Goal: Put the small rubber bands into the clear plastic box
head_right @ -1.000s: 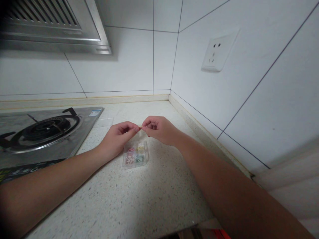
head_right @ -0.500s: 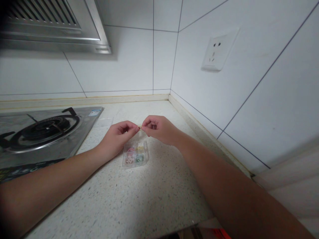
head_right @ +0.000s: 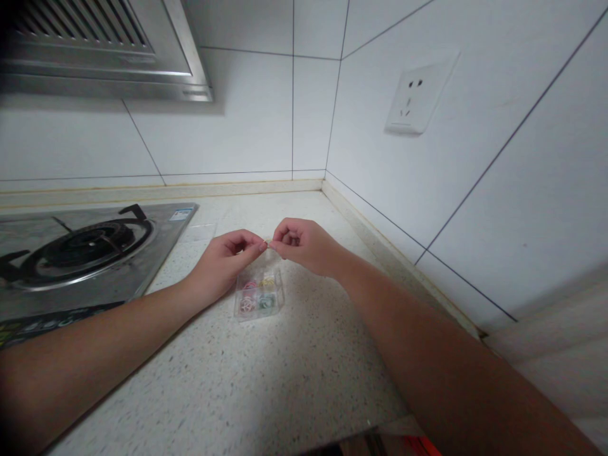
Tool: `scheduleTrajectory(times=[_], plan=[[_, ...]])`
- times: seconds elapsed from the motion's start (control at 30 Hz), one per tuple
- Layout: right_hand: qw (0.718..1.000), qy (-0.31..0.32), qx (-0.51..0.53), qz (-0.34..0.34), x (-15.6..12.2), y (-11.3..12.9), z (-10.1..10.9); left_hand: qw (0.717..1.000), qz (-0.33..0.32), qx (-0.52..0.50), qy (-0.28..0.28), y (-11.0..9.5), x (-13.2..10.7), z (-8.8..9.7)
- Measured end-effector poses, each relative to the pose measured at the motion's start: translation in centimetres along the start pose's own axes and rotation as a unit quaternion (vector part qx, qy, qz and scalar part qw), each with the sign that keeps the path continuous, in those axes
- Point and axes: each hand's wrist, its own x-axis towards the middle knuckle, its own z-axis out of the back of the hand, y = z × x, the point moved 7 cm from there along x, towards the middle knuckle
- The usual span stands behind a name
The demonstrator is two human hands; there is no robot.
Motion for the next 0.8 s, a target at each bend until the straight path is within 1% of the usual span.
scheduleTrajectory(times=[0.33,0.8], plan=[[1.0,0.0,0.002,0.0,-0.02,0.1,-0.02,1.0,-0.012,-0.008,-0.006,-0.05,0.03,0.0],[1.0,0.007,-0.01,-0.004,0.01,-0.07,-0.14,1.0,-0.004,-0.001,-0.002,0.13,0.03,-0.1]])
